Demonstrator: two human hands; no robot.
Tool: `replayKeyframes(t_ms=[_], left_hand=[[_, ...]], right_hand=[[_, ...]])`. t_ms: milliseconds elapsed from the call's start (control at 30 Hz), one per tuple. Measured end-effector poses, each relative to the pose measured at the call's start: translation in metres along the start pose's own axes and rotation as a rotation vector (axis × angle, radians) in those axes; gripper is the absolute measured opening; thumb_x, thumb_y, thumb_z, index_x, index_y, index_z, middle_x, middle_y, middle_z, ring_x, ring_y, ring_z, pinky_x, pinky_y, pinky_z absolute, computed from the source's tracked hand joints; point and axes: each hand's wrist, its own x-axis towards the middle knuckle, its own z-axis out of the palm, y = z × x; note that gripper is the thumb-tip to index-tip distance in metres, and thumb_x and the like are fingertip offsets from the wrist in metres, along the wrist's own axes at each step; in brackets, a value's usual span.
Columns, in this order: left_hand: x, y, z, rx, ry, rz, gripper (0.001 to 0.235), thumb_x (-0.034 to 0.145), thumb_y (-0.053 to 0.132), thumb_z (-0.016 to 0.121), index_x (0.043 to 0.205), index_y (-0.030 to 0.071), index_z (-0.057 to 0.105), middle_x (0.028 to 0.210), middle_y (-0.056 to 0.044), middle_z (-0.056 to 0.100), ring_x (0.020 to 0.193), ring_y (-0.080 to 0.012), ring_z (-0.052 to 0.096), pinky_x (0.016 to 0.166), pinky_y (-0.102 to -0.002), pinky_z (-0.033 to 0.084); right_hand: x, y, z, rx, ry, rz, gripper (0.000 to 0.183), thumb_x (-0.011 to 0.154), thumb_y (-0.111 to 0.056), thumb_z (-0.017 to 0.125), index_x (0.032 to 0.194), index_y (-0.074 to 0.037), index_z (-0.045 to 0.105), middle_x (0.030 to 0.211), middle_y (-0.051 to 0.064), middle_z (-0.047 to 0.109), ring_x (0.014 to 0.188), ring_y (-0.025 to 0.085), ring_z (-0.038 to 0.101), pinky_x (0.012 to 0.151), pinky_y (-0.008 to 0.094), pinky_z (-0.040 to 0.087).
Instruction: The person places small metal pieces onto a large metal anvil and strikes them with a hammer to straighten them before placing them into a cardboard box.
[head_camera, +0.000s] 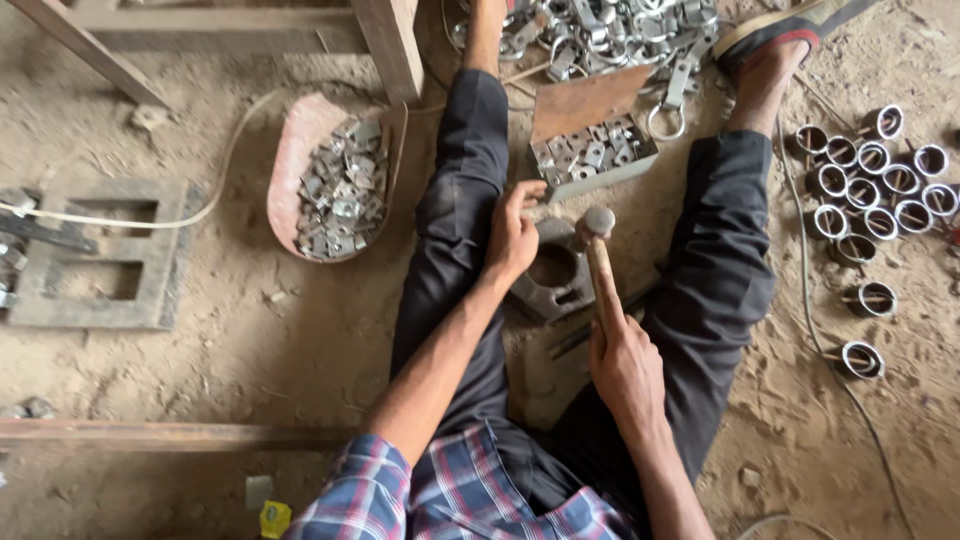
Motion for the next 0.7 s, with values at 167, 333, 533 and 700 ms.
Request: replayKeyframes(t_ms=[167, 333, 533, 700], left_hand=[[-0.008, -0.002, 0.008, 0.073, -0.122, 0.058, 0.061, 0.081, -0.02, 0.05, 0.134, 0.008, 0.058, 0.125, -0.015, 0.07, 0.12, -0.0323, 0.068, 0.103, -0.037, 0.054], [-0.016, 0.016, 0.006, 0.224, -0.272, 0.12, 0.07, 0.075, 0.0, 0.075, 0.141, 0.012, 0.055, 0.132, -0.015, 0.067, 0.125, -0.0344, 0.062, 0.108, -0.046, 0.048], [-0.016, 0.04, 0.008, 0.366, -0.415, 0.108, 0.08, 0.072, 0.019, 0.088, 0.144, 0.016, 0.053, 0.128, -0.014, 0.064, 0.126, -0.0344, 0.056, 0.107, -0.053, 0.035], [-0.009, 0.028, 0.012, 0.373, -0.484, -0.039, 0.075, 0.075, 0.029, 0.086, 0.144, 0.027, 0.056, 0.124, -0.007, 0.071, 0.124, -0.0288, 0.059, 0.111, -0.048, 0.038]], right_hand=[[0.0, 0.0, -0.002, 0.013, -0.021, 0.025, 0.079, 0.093, -0.015, 0.06, 0.163, -0.03, 0.025, 0.086, 0.024, 0.069, 0.072, 0.045, 0.069, 0.064, 0.057, 0.056], [0.001, 0.002, -0.005, 0.09, 0.009, 0.001, 0.08, 0.09, -0.012, 0.06, 0.162, -0.029, 0.027, 0.092, 0.024, 0.071, 0.076, 0.045, 0.07, 0.065, 0.055, 0.057], [0.001, 0.002, -0.005, 0.079, -0.004, 0.012, 0.079, 0.091, -0.013, 0.06, 0.161, -0.029, 0.027, 0.092, 0.024, 0.071, 0.076, 0.044, 0.07, 0.066, 0.055, 0.057], [0.001, -0.001, -0.008, 0.077, -0.004, 0.016, 0.08, 0.091, -0.013, 0.06, 0.162, -0.029, 0.027, 0.093, 0.024, 0.072, 0.077, 0.045, 0.07, 0.066, 0.055, 0.057]])
